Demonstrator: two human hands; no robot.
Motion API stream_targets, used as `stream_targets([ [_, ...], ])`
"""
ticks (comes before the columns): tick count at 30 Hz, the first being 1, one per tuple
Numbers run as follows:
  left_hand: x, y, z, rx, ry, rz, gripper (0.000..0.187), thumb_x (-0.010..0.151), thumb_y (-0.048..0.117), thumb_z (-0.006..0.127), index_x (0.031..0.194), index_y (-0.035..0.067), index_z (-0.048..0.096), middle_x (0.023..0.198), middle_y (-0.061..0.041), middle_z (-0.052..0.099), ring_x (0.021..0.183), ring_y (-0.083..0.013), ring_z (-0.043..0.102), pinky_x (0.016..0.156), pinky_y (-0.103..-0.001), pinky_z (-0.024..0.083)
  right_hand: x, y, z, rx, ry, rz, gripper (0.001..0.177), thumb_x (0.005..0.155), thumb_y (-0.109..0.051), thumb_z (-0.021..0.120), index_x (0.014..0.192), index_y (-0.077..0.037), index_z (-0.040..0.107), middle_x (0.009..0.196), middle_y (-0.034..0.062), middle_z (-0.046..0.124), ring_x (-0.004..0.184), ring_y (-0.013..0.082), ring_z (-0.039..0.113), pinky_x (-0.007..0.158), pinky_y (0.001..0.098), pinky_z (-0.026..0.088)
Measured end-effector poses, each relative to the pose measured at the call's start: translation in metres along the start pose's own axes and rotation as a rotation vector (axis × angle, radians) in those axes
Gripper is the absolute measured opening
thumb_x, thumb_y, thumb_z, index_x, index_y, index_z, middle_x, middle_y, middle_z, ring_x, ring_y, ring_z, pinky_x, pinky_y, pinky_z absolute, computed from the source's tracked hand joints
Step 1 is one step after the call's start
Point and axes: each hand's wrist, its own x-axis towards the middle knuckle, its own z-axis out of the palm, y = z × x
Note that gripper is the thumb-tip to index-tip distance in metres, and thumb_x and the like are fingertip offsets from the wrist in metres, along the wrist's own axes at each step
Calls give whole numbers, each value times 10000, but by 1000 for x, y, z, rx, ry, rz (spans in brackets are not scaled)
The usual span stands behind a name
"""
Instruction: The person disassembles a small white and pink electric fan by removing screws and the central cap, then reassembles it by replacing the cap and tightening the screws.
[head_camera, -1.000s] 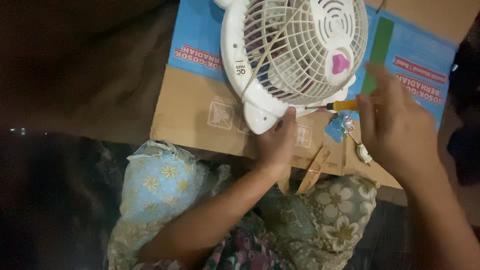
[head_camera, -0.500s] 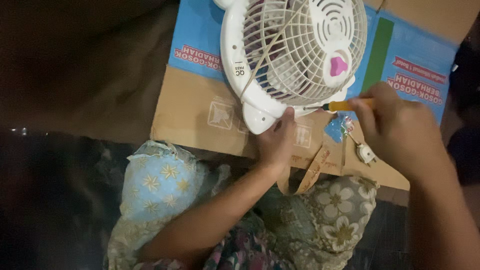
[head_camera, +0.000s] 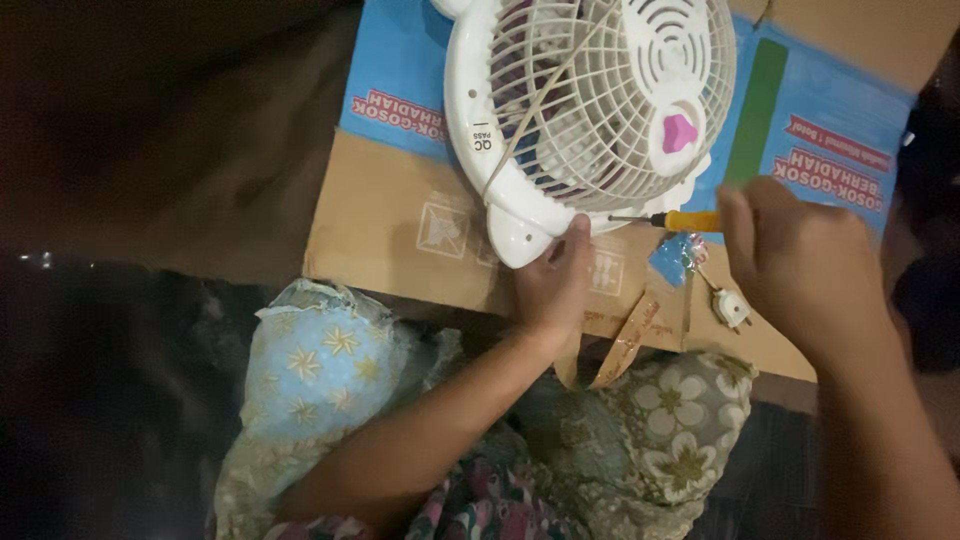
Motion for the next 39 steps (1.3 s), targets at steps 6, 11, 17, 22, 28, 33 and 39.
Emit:
stream_targets([
  [6,1,-6,0,-93,3,-43,292,1000,194,638,1199,-19,632,1084,-26,703,934,-99,647,817,-275,533,-8,-2,-5,235,31,-82,242,1038,-136,601,1190,51,583,751,210,677,668,366,694,570,433,523],
  [11,3,-20,-2,10,-14,-60,280,1098,180,644,1177,-87,666,985,-55,654,864,-136,587,757,-301,483,-5,7,-5,362,-99,-45,252,1022,-209,606,1160,2,612,685,157,690,608,284,714,548,399,532],
  [17,3,-17,1,-166,3,-37,267,1037,152,641,1218,-44,628,1084,-69,675,963,-156,617,838,-324,493,-1,3,-1,-190,-44,36,243,1076,-286,593,1073,-70,704,680,187,683,588,320,678,591,389,531],
  [22,3,-9,-2,41,-4,25,258,1022,164,631,1187,-32,661,1077,-56,723,963,-128,664,869,-295,532,-12,3,-1,493,-74,36,413,1043,-236,582,1356,29,537,799,150,676,607,245,689,529,379,512],
  [28,1,-10,0,-46,5,-63,232,1064,172,655,1078,-60,669,899,-46,641,773,-128,571,681,-296,478,-5,7,5,229,50,-89,208,1031,-216,680,1106,-23,669,748,159,679,612,315,678,556,404,512],
  [33,5,-2,2,-47,15,-176,240,1014,224,626,1037,-11,672,858,5,683,752,-86,617,672,-260,512,-1,0,6,-36,91,19,170,1088,-236,645,1075,-77,705,659,154,627,587,347,640,592,421,512],
  [39,-2,6,-2,84,-17,-52,318,1075,224,637,1000,-83,676,826,-52,644,726,-133,583,661,-287,488,-16,-3,-3,523,-56,-45,267,1001,-181,575,1195,-1,609,762,80,666,542,191,667,490,341,508],
])
